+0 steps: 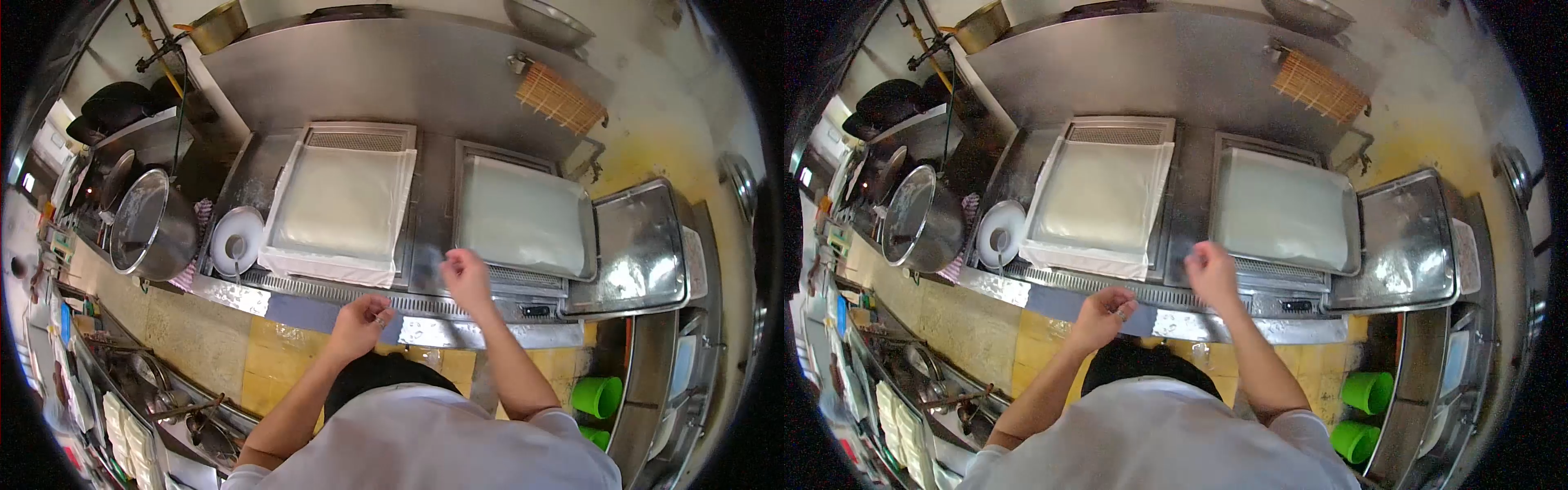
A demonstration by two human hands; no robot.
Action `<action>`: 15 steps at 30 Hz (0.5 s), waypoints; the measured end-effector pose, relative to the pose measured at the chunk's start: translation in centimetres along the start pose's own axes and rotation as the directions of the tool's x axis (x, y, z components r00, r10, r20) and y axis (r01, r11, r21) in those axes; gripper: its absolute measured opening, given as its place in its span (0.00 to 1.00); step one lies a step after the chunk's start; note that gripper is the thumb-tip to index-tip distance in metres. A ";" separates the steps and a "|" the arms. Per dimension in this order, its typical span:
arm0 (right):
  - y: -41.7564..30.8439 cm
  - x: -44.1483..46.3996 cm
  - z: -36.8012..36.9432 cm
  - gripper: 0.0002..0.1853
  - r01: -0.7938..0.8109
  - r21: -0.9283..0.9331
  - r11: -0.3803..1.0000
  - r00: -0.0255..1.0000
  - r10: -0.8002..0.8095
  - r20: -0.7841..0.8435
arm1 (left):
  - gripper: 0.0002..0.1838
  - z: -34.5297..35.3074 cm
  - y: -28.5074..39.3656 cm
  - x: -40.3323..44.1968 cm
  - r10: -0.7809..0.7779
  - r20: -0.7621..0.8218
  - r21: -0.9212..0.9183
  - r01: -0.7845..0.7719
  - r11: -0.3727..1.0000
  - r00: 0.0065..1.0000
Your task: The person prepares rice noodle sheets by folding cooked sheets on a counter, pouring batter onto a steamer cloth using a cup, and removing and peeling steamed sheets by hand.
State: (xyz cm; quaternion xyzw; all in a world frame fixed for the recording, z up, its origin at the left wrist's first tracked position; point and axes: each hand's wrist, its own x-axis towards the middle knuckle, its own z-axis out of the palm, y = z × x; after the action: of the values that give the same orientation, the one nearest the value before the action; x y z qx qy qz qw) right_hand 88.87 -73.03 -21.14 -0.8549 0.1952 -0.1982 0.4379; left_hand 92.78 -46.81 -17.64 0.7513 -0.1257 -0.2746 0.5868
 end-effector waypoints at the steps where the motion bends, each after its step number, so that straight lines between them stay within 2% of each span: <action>1: 2.1 2.2 0.0 0.13 -0.045 -0.062 0.997 0.998 0.042 -0.056 | 0.10 -0.5 -0.5 0.7 -0.025 0.005 0.000 0.025 1.000 1.000; 3: 6.6 6.4 -0.3 0.11 -0.127 -0.181 0.975 0.991 0.116 -0.071 | 0.11 -1.5 -1.6 2.2 -0.046 0.013 0.021 0.045 0.999 0.999; 6: 9.1 9.9 -0.7 0.11 -0.224 -0.387 0.894 0.974 0.223 -0.050 | 0.12 -4.1 -3.1 4.9 -0.042 0.007 0.043 0.042 0.998 0.999; 9: 14.8 11.2 0.6 0.13 -0.116 -0.684 0.721 0.945 0.292 0.148 | 0.13 -7.3 -2.7 7.9 -0.039 -0.046 -0.006 0.039 0.999 0.998; 12: 9.2 12.9 -0.1 0.14 -0.183 -0.807 0.561 0.910 0.408 0.077 | 0.12 -12.5 -3.7 12.4 -0.052 -0.097 0.030 0.056 0.998 0.994; 13: 6.5 14.2 -0.3 0.14 -0.290 -0.752 0.592 0.891 0.454 0.014 | 0.11 -14.4 -3.4 13.9 -0.035 -0.163 0.044 0.043 0.998 0.986; 14: 5.7 15.9 0.0 0.13 -0.268 -0.716 0.645 0.922 0.388 0.005 | 0.12 -16.5 -4.0 15.9 -0.012 -0.198 0.037 0.020 0.999 0.980; 15: 5.1 17.6 0.4 0.13 -0.241 -0.678 0.695 0.947 0.321 -0.008 | 0.11 -18.6 -3.2 17.7 0.021 -0.245 0.126 0.011 0.992 0.969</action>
State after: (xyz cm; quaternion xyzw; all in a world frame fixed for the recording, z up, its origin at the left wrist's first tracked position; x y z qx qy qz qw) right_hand 103.13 -84.48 -22.63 -0.9242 0.3569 0.0025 0.1360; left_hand 117.29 -39.83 -22.43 0.8147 -0.0711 -0.1695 0.5500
